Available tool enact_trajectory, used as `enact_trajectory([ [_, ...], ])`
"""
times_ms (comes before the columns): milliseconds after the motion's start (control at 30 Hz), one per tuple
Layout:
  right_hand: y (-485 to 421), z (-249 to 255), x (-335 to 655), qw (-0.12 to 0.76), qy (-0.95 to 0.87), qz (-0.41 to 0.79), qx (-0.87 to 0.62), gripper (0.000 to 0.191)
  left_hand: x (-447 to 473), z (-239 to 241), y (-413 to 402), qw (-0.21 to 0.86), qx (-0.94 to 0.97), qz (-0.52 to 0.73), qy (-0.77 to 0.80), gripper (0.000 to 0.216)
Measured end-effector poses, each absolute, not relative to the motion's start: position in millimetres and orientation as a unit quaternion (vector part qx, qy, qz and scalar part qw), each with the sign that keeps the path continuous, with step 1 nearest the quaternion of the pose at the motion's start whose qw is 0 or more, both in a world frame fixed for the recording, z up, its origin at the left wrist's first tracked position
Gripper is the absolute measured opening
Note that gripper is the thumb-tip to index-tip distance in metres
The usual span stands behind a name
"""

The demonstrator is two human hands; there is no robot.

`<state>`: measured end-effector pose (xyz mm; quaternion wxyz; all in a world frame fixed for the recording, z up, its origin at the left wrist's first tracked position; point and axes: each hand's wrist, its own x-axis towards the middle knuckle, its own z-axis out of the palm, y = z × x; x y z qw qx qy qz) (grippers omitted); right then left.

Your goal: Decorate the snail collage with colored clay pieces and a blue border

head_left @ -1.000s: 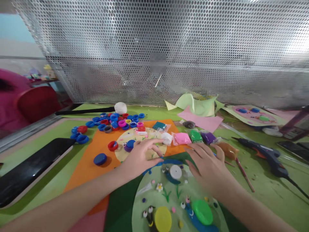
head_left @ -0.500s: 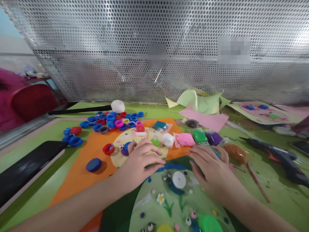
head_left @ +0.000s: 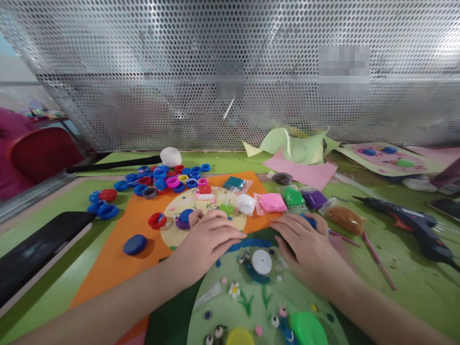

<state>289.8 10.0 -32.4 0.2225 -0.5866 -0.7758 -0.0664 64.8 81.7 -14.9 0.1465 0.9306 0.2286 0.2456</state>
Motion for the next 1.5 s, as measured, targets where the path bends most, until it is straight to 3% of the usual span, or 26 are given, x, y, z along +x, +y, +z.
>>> enact_trajectory([
  [200, 10.2, -30.7, 289.2, 0.205, -0.780, -0.063, -0.589, 0.028, 66.0, -17.6, 78.8, 0.124, 0.916, 0.264, 0.274, 0.039],
  [500, 10.2, -28.8, 288.4, 0.206, -0.776, -0.072, -0.591, 0.027, 66.6, -16.1, 81.3, 0.130, 0.923, 0.268, 0.243, 0.007],
  [733, 10.4, -29.4, 288.5, 0.197, -0.777, -0.059, -0.595, 0.025, 66.1, -17.3, 81.3, 0.147, 0.896, 0.318, 0.272, 0.017],
  [867, 10.3, -29.7, 288.6, 0.190, -0.777, -0.046, -0.598, 0.024, 66.2, -19.8, 84.6, 0.145, 0.907, 0.312, 0.243, 0.007],
  [1133, 10.0, -29.3, 288.1, 0.190, -0.777, -0.037, -0.599, 0.024, 67.6, -16.1, 81.4, 0.155, 0.909, 0.302, 0.241, 0.012],
  [1233, 10.3, -29.8, 287.8, 0.190, -0.779, -0.040, -0.597, 0.024, 67.7, -17.6, 80.9, 0.142, 0.922, 0.270, 0.237, 0.005],
  [1500, 10.3, -31.5, 288.2, 0.192, -0.777, -0.046, -0.598, 0.022, 68.6, -19.5, 79.9, 0.098, 0.954, 0.144, 0.244, 0.021],
])
